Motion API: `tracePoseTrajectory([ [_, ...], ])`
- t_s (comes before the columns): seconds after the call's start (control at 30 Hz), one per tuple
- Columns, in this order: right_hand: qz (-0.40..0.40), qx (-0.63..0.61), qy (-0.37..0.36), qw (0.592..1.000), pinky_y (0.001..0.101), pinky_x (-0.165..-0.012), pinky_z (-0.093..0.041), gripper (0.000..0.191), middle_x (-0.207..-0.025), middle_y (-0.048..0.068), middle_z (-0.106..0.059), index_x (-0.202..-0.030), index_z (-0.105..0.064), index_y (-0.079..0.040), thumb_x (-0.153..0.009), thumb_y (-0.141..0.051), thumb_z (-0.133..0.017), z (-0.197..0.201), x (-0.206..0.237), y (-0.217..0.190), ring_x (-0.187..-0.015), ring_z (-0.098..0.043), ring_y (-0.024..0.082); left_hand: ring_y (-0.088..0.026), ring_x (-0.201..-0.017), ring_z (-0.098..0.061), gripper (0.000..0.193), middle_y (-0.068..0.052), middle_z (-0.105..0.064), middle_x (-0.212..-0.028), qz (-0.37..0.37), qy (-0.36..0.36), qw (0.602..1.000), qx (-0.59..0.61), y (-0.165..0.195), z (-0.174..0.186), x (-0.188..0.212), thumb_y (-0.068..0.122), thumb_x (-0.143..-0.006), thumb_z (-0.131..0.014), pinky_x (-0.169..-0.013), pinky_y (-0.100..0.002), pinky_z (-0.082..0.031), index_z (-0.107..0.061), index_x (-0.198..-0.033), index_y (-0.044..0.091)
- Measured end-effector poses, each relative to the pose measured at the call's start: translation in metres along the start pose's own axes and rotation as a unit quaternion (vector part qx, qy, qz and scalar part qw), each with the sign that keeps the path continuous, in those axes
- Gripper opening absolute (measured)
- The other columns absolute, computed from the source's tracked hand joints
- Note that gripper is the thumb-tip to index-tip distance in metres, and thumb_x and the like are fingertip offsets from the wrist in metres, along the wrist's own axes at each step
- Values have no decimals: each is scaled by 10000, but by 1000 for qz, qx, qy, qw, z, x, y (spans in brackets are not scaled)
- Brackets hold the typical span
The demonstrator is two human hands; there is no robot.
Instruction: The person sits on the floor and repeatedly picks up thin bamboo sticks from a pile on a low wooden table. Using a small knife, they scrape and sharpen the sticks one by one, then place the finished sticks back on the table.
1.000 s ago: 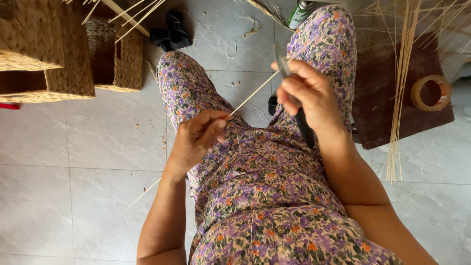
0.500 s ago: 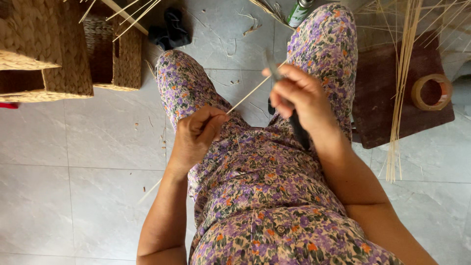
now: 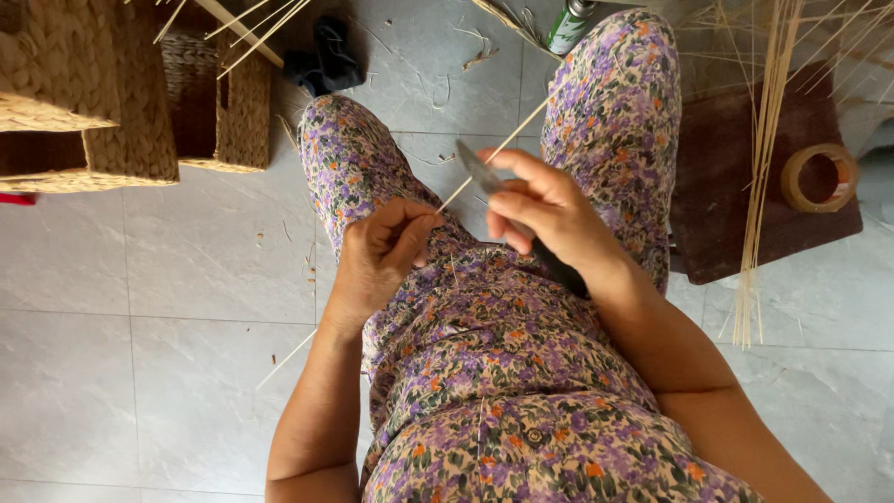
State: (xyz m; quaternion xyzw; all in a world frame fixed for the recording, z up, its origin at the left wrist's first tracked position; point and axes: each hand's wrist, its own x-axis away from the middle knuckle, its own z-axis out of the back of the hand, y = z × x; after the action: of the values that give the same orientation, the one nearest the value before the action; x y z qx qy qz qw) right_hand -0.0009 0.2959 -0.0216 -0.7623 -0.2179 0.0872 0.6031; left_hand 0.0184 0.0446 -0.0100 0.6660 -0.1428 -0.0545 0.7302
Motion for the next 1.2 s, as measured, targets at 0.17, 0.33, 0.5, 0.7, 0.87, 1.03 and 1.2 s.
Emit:
tracePoseTrajectory([
  [0.17, -39, -7, -7, 999, 217, -460, -425, 399, -770, 74, -667, -1444, -506, -20, -1054, -92, -557, -14, -2, 2, -513, -508, 61, -26, -588, -567, 123, 23, -618, -671, -31, 18, 997, -73, 12, -8, -3, 84, -1031, -615, -516, -207, -452, -720, -1021, 19],
  [0.33, 5, -33, -3, 999, 218, -466, -415, 322, -760, 74, -662, -1394, -553, -17, -1078, -78, -554, -5, -2, -1, -516, -504, 65, -32, -563, -485, 128, 26, -562, -638, -27, 10, 999, -44, 13, -8, -2, 78, -1048, -609, -505, -220, -396, -714, -999, 22],
  [0.5, -11, -62, 37, 997, 219, -441, -391, 289, -744, 68, -643, -1334, -609, -9, -1057, -75, -558, 1, -1, -3, -495, -467, 65, -28, -570, -492, 116, 34, -564, -651, -29, 0, 998, -57, 10, -1, 3, 79, -1039, -612, -501, -221, -396, -708, -996, 29],
  [0.7, 22, -29, 73, 997, 219, -459, -368, 279, -706, 55, -623, -1317, -623, -11, -1063, -93, -543, 22, 3, -9, -492, -466, 71, -27, -559, -491, 114, 30, -571, -641, -22, 1, 995, -98, 7, 3, 9, 83, -1026, -630, -495, -223, -407, -726, -981, 43],
  [0.87, 16, -49, 113, 992, 233, -464, -374, 321, -676, 46, -582, -1365, -635, -2, -1060, -68, -561, 36, 3, 6, -501, -454, 73, -25, -566, -495, 93, 31, -601, -674, -44, 12, 994, -98, 0, 5, 11, 74, -1017, -644, -489, -226, -403, -725, -987, 40],
  [1.03, 94, -111, 218, 965, 236, -491, -399, 336, -786, 39, -635, -1420, -579, -20, -1087, -60, -556, 75, 7, -19, -549, -506, 84, -22, -575, -525, 109, 37, -597, -663, -30, 57, 993, -95, -7, 27, 14, 72, -1020, -629, -493, -217, -423, -728, -985, 42],
  [1.2, 24, -34, 159, 986, 224, -449, -400, 452, -736, 50, -655, -1476, -540, -46, -1025, -73, -564, 36, 7, -8, -500, -491, 65, -35, -558, -506, 138, 28, -569, -630, -8, 38, 997, -69, -9, 20, 8, 93, -1048, -605, -496, -215, -395, -721, -1000, 36],
])
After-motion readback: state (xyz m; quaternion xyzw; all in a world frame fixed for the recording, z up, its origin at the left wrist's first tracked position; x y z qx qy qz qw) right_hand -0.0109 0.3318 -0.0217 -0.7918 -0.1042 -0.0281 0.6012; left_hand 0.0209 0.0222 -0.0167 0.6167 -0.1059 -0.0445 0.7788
